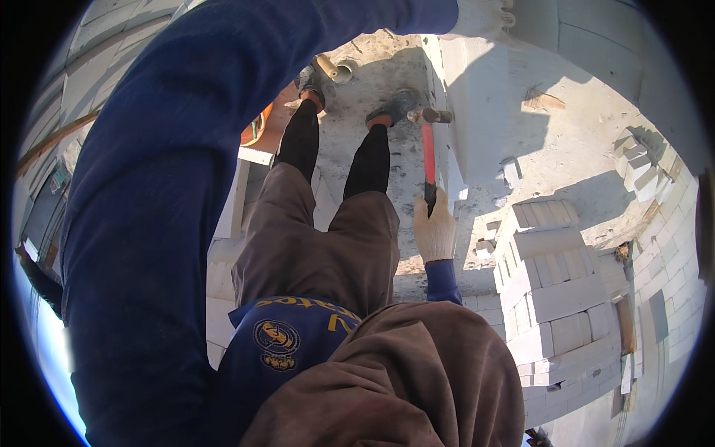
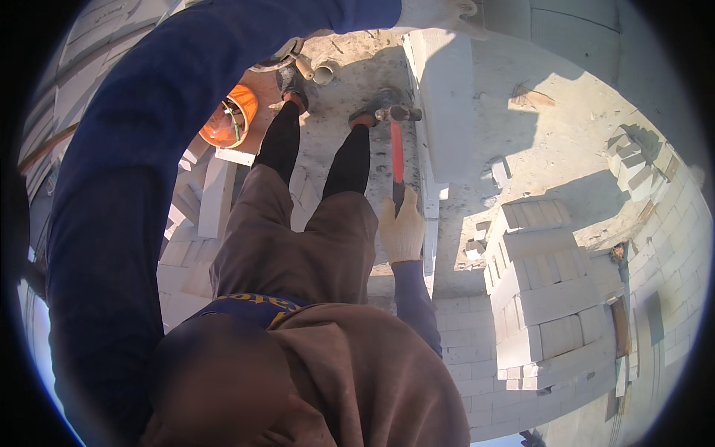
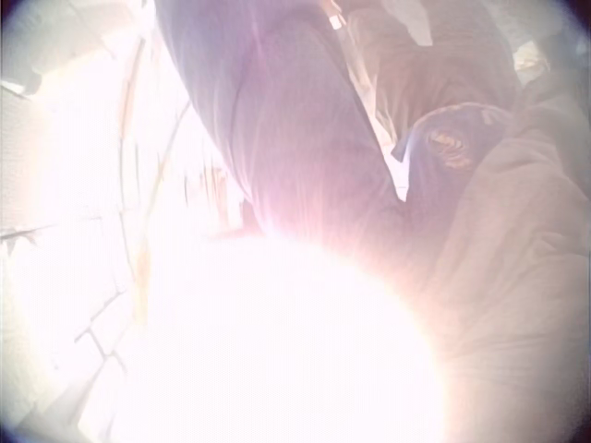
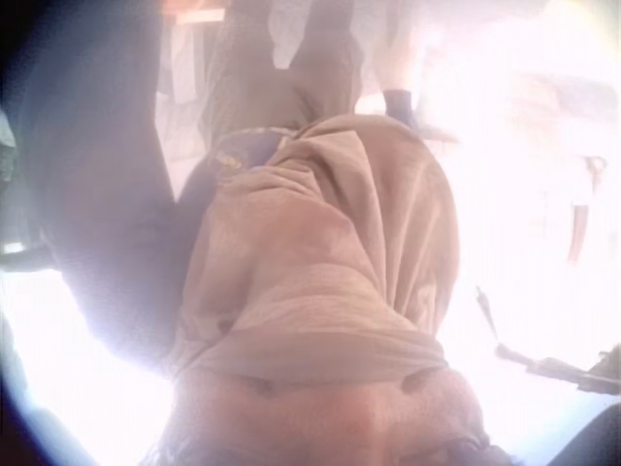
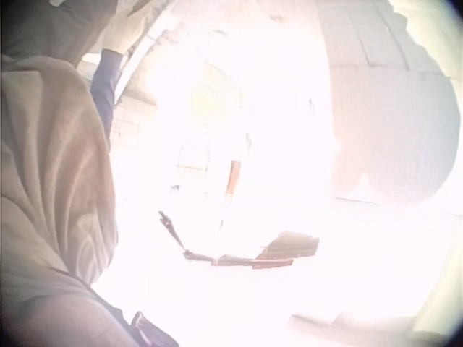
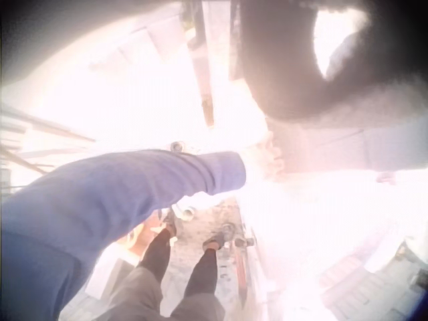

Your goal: The person lays white concrete blocks onto a wall using a trowel to apply mortar and a hammer to adjust alignment. The worker repeatedly scoops mortar from a bucket, spreads it on the wall, places a block, and taps it into position.

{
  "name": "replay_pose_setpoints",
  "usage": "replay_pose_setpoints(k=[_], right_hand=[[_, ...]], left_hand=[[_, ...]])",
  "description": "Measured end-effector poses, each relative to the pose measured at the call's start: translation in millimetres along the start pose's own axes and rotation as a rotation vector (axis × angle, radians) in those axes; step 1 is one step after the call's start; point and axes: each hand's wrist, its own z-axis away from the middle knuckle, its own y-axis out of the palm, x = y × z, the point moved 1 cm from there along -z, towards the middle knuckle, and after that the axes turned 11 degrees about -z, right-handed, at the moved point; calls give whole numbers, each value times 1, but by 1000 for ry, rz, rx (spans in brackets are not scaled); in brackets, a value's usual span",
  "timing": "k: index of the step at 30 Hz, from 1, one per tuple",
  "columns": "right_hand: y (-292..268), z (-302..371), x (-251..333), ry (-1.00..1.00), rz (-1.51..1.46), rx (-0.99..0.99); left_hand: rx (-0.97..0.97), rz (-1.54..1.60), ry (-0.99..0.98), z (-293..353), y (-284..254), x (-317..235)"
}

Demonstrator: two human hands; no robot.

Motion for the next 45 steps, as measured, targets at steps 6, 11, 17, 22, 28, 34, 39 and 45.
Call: replay_pose_setpoints(k=[6,11,17,22,28,34,39,45], right_hand=[[-50,48,-13,69,-607,155],[-77,20,-44,-142,-93,-251],[-79,14,-67,-143,-121,-250],[-67,15,-78,-64,-67,-222],[-77,6,-52,-20,-144,-193],[-113,-83,92,-411,-247,-219],[-139,-180,184,-762,-73,-312],[-127,-204,188,-731,22,-350]], left_hand=[[-44,-49,-32,-11,-1,-1],[-26,-143,-65,-16,6,-3],[-48,-575,-96,-20,26,-4],[-342,-452,-70,4,5,-3],[-440,188,-88,3,15,-16],[-460,88,-245,-31,59,-41],[-403,214,-160,-2,11,-22],[-473,412,-134,5,25,-28]])
